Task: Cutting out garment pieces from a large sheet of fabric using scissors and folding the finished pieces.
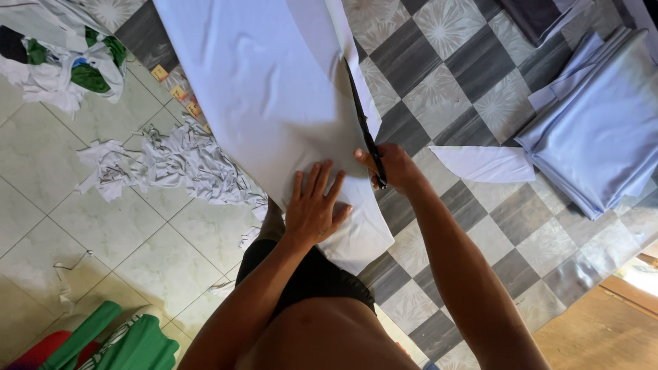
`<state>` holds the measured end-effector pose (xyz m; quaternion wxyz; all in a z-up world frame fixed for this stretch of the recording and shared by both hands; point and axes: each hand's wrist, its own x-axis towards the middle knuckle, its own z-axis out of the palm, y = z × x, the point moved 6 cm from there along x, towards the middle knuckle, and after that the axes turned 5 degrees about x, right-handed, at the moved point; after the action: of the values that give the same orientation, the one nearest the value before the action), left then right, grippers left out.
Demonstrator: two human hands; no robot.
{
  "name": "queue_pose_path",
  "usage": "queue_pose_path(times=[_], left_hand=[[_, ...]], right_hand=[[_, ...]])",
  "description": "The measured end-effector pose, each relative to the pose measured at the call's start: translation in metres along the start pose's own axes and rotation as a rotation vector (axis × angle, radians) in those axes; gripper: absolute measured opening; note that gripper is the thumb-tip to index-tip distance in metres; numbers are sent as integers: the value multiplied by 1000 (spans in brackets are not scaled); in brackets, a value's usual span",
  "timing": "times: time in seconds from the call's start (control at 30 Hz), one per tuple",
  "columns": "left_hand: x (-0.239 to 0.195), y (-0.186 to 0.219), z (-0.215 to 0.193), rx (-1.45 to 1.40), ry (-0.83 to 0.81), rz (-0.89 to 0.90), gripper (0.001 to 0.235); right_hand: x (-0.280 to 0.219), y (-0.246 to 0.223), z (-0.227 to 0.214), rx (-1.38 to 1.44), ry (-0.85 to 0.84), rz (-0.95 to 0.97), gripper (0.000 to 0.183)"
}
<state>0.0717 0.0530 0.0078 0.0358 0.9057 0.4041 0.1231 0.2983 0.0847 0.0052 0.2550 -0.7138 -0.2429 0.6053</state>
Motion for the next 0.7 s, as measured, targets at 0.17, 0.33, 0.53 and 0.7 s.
queue_pose_path(times=[0.17, 0.33, 0.53, 0.7], left_hand=[[3, 0, -2, -18, -22, -8, 85], [2, -1, -2, -18, -31, -13, 86], [1, 0, -1, -39, -56, -13, 85], [2, 0, -2, -56, -86, -15, 87]], right_hand=[[18, -5, 3, 21, -35, 3, 64], [9, -18, -2, -12, -1, -33, 60], [6, -15, -1, 96, -55, -26, 62], [-7, -17, 0, 74, -85, -11, 59]])
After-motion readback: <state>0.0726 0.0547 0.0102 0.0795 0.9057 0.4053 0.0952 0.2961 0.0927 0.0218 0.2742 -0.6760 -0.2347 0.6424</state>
